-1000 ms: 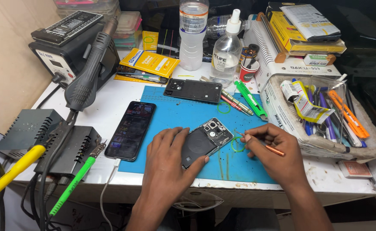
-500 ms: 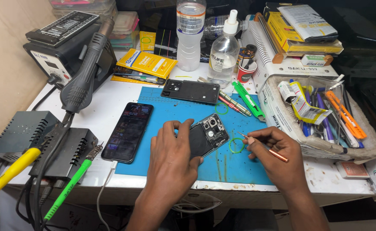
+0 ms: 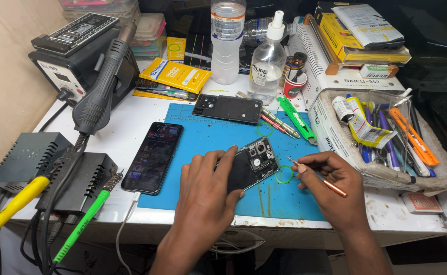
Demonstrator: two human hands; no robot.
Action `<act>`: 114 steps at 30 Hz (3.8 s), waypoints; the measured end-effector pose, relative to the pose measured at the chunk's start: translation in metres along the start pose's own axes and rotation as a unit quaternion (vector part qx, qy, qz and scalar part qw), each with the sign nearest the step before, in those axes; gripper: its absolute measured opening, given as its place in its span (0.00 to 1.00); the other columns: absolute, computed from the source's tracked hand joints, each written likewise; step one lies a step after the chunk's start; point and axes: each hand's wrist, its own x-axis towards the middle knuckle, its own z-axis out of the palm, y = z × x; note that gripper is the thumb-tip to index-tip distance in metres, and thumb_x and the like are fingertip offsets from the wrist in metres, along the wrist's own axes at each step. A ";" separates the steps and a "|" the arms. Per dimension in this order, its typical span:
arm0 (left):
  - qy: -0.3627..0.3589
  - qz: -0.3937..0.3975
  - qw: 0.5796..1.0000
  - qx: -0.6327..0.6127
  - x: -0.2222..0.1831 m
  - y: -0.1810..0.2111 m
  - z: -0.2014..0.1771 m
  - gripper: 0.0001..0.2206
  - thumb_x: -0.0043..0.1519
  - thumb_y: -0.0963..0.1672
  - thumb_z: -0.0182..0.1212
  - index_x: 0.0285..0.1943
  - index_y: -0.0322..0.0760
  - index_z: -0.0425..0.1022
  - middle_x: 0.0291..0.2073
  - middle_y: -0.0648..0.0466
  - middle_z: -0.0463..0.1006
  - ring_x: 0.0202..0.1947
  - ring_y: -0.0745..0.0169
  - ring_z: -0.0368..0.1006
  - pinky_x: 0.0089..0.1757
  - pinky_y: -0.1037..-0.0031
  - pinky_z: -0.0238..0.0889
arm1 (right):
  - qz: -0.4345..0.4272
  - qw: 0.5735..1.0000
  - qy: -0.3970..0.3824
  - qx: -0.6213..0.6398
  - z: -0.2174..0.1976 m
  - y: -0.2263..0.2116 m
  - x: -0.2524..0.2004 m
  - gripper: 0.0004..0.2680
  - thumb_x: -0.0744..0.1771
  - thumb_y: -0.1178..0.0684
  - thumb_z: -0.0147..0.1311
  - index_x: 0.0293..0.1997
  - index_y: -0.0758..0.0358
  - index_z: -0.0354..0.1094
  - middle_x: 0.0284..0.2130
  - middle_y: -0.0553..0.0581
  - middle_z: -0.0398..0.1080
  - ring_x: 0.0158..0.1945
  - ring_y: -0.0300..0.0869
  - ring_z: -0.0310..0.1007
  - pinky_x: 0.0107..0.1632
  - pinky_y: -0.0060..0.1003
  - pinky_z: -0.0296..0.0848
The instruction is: The person unscrews and removes internal parts from a mobile phone with a screwdriver and a prying tool.
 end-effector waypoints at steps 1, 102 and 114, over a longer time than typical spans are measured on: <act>0.005 -0.001 1.000 0.007 -0.001 0.002 0.001 0.35 0.50 0.41 0.72 0.69 0.28 0.65 0.52 0.44 0.72 0.50 0.48 0.66 0.50 0.58 0.55 | -0.013 1.000 0.005 0.006 0.000 0.000 -0.001 0.07 0.66 0.59 0.58 0.45 0.71 0.72 0.37 0.60 0.78 0.39 0.36 0.79 0.37 0.32 0.79; 0.039 -0.175 0.971 0.160 0.081 -0.054 0.031 0.30 0.48 0.53 0.79 0.47 0.24 0.76 0.46 0.36 0.74 0.50 0.38 0.69 0.51 0.55 0.65 | 0.266 0.744 -0.388 0.475 -0.248 0.285 -0.058 0.09 0.62 0.56 0.50 0.23 0.70 0.74 0.75 0.71 0.32 0.78 0.64 0.19 0.72 0.67 0.17; -0.038 -0.126 0.974 0.186 -0.017 0.048 0.074 0.55 0.58 0.67 0.46 0.69 0.08 0.46 0.70 0.18 0.44 0.75 0.23 0.34 0.66 0.44 0.27 | 0.251 0.786 -0.346 0.446 -0.293 0.271 -0.068 0.07 0.62 0.54 0.54 0.29 0.66 0.74 0.72 0.69 0.36 0.75 0.62 0.27 0.70 0.65 0.27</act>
